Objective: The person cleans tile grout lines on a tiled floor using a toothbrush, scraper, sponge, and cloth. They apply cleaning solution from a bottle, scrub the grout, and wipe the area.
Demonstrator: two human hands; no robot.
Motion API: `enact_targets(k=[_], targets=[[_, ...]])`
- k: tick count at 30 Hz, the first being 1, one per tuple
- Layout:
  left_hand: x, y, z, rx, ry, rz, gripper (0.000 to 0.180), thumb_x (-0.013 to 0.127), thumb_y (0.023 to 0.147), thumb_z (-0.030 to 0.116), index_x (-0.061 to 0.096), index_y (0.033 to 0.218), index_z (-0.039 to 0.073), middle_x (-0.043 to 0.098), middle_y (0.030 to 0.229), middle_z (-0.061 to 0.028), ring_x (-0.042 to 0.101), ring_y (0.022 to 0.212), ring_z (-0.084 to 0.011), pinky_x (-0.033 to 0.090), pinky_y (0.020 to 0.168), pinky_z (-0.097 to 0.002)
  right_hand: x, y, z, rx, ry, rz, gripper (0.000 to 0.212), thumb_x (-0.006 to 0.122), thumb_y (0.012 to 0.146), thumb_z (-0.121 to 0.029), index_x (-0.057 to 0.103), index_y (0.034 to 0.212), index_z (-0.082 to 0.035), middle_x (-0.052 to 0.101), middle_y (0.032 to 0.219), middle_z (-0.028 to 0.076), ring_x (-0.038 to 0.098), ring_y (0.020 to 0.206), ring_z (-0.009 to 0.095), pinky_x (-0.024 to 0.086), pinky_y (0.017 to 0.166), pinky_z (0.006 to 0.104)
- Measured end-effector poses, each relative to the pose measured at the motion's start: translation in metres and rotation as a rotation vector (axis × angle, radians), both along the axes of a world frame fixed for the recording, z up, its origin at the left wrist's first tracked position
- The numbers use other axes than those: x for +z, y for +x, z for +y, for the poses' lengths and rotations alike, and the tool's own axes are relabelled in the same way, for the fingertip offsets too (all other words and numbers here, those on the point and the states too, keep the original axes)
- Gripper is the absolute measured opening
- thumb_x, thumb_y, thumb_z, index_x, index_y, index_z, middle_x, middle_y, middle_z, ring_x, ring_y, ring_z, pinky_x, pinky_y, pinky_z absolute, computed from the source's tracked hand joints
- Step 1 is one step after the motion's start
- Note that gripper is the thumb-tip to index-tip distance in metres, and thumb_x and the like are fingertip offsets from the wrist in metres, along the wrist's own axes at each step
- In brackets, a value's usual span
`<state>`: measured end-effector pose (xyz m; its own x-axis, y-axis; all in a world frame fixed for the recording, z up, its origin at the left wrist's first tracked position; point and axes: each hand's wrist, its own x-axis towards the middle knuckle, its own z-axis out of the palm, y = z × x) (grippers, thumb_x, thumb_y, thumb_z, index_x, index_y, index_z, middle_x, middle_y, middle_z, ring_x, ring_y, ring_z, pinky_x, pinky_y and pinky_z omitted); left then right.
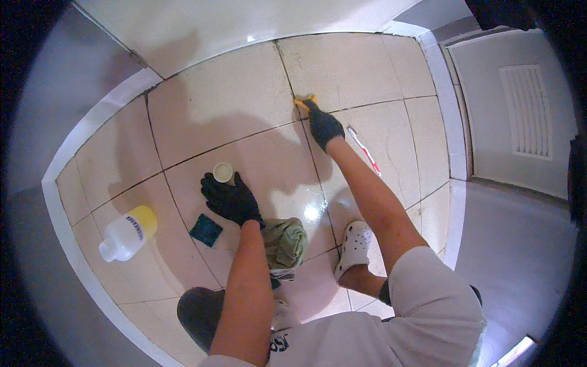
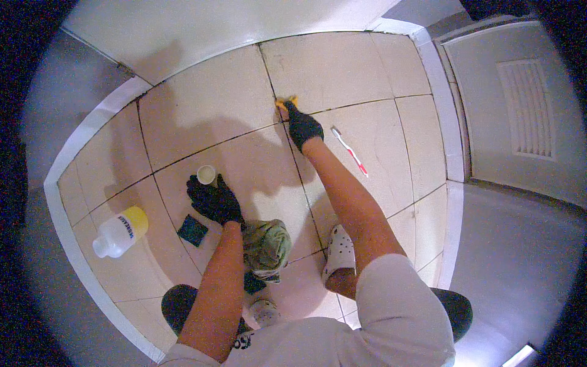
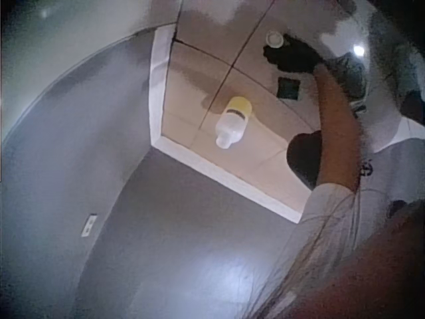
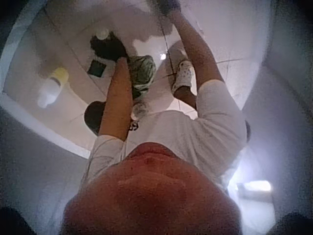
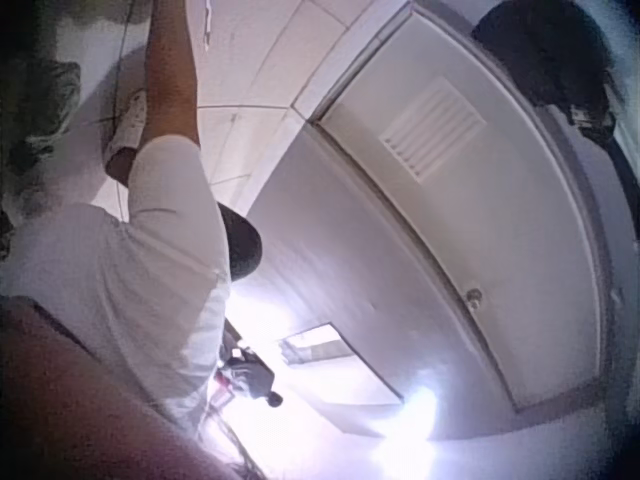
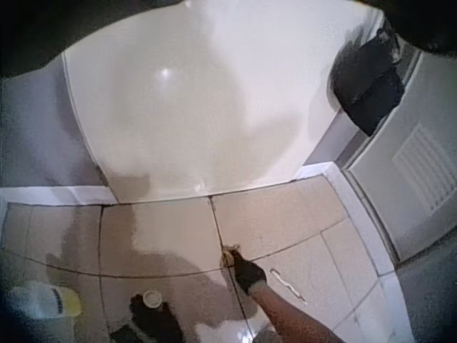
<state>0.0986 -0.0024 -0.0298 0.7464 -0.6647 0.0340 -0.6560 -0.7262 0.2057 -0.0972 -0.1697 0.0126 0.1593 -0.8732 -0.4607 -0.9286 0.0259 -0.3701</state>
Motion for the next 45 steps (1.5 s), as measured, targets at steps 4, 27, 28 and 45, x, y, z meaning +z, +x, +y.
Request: enact_targets(k=[4, 27, 28, 45], targets=[[-0.002, -0.004, 0.002, -0.017, -0.040, 0.022, 0.069, 0.056, 0.082, 0.044, 0.031, 0.135, 0.008, 0.037, 0.135, -0.0127, 0.032, 0.126, -0.0292, 0.026, 0.101, -0.0471, 0.000, -0.001, -0.005, -0.010, -0.087, 0.059, 0.042, 0.032, 0.091, -0.024, 0.032, 0.133, -0.023, 0.060, 0.102, 0.023, 0.060, 0.093, 0.036, 0.047, 0.076, 0.0454], [-0.019, -0.011, 0.007, -0.059, -0.079, -0.097, 0.070, 0.050, 0.082, 0.054, 0.035, 0.132, 0.007, 0.040, 0.132, -0.0143, 0.040, 0.120, -0.0312, 0.034, 0.093, -0.0489, -0.011, -0.028, 0.099, -0.192, -0.032, -0.021, 0.039, 0.040, 0.088, -0.029, 0.040, 0.126, -0.022, 0.062, 0.099, 0.020, 0.061, 0.086, 0.036, 0.048, 0.073, 0.0463], [-0.013, -0.012, 0.007, -0.059, -0.042, -0.037, 0.071, 0.049, 0.082, 0.055, 0.035, 0.132, 0.007, 0.040, 0.133, -0.0140, 0.039, 0.121, -0.0311, 0.034, 0.093, -0.0492, -0.010, -0.035, 0.107, -0.148, -0.008, -0.009, 0.038, 0.041, 0.088, -0.030, 0.041, 0.125, -0.021, 0.062, 0.098, 0.020, 0.062, 0.085, 0.036, 0.049, 0.072, 0.0463], [-0.024, 0.009, 0.020, -0.149, -0.058, -0.040, 0.072, 0.050, 0.084, 0.051, 0.031, 0.134, 0.002, 0.035, 0.137, -0.0165, 0.033, 0.126, -0.0313, 0.028, 0.099, -0.0492, -0.045, -0.059, 0.123, 0.295, -0.190, -0.107, 0.045, 0.029, 0.093, -0.034, 0.025, 0.137, -0.026, 0.062, 0.097, 0.018, 0.062, 0.083, 0.033, 0.049, 0.067, 0.0429]])
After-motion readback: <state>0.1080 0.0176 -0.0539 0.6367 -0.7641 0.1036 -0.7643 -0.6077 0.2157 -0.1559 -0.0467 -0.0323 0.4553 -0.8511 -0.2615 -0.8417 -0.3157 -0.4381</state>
